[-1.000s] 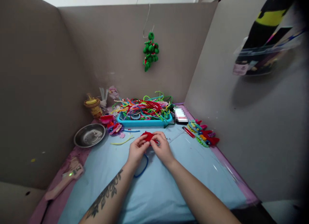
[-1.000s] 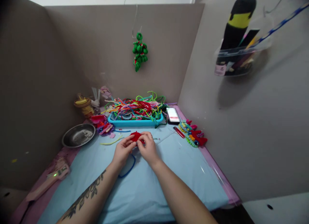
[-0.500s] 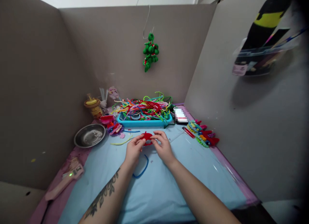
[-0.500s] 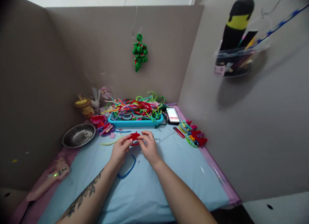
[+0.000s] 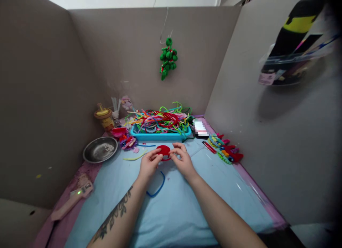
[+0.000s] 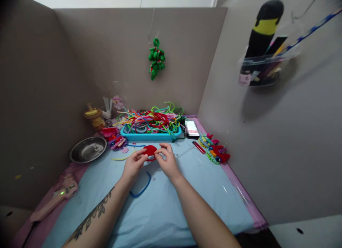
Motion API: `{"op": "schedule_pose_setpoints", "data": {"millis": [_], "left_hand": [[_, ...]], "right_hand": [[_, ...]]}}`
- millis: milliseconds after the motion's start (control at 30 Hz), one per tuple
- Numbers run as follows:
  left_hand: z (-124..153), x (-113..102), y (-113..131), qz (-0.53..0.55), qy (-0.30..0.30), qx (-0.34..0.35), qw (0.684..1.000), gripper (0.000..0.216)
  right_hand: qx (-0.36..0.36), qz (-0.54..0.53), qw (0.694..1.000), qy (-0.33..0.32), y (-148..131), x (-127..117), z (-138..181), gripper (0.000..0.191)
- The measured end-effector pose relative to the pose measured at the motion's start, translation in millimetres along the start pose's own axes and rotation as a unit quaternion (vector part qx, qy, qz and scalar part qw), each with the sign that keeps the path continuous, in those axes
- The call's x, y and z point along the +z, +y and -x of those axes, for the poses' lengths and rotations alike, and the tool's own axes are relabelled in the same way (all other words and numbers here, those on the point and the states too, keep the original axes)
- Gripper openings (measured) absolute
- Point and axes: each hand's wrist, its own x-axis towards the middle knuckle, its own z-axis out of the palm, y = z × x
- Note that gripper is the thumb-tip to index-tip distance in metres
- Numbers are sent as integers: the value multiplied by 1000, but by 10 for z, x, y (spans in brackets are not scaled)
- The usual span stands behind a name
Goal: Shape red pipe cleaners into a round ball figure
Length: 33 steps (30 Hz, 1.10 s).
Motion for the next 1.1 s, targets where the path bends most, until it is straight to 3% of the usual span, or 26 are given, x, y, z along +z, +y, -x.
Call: {"op": "schedule_pose_setpoints", "data": {"millis": [400, 633, 833, 1100], "left_hand": [[35, 65, -13, 18, 15, 8, 1000, 38], [-12, 14, -54, 53, 26, -7, 998, 44], [-12, 22, -32, 60, 43, -7, 997, 45], [-4, 26, -41, 65, 46, 2, 997, 44]], "right_hand": [[8, 34, 997, 64, -91, 3, 5, 11], [58, -40, 996, 51, 8, -17, -9, 14], [44, -41, 998, 13, -17, -8, 0, 18], [46, -32, 998, 24, 1, -2, 7, 20]]}}
